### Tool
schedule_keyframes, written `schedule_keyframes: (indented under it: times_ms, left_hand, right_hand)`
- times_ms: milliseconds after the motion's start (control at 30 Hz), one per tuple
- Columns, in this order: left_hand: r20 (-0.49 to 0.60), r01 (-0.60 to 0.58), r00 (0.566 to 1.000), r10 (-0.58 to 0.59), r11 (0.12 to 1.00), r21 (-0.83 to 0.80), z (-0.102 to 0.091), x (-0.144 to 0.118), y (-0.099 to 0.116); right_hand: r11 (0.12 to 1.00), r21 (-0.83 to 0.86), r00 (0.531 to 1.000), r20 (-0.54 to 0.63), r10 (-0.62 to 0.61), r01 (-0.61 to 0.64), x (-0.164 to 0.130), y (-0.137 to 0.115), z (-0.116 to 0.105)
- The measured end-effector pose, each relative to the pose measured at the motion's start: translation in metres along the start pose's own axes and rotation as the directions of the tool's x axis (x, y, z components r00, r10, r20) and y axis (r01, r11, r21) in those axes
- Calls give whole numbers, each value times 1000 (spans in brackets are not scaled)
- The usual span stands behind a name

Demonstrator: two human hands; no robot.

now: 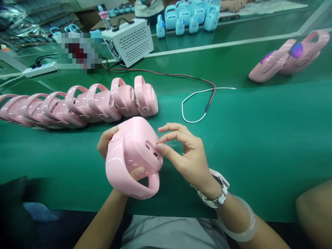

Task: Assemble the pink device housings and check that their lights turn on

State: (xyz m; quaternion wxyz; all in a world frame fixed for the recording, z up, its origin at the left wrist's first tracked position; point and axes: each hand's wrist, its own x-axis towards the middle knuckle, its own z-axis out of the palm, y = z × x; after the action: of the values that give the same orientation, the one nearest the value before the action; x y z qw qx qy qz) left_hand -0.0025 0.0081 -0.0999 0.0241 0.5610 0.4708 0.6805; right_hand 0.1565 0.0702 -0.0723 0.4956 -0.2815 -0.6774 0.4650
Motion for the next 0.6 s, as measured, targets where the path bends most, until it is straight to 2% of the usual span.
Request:
schedule_keyframes:
  times_ms: [167, 300, 367, 433, 500, 567, 600]
  left_hand:
    - [-25, -4, 1000, 3, 1000, -26, 1, -6, -4]
    - [-33, 5, 999, -5, 1000, -6, 1, -5, -3]
    - [-28, 19, 999, -19, 1000, 4, 1, -2, 0]
    - [-40, 109, 993, -110, 994, -31, 0, 2, 3]
    - [-66, 253, 963, -261, 961, -107, -1, 6, 2]
    - [-85, 403, 900, -427, 891, -209, -2, 8, 0]
    - [-101, 476, 851, -516, 837, -271, -2, 9, -2]
  right_hand:
    - [987, -57, 989, 40, -145, 147, -4, -4, 3]
    - [973, -128, 979, 88, -183, 193, -4, -9, 3]
    - [964, -192, 982, 39, -183, 187, 0, -9, -6]
    - [948, -287, 990, 12, -139, 136, 7, -2, -21]
    - [913, -402, 990, 143, -9, 66, 13, 10, -38]
    - [851, -525, 927, 330, 179, 22, 16, 23, -48]
    - [820, -572, 889, 383, 251, 14, 17, 28, -51]
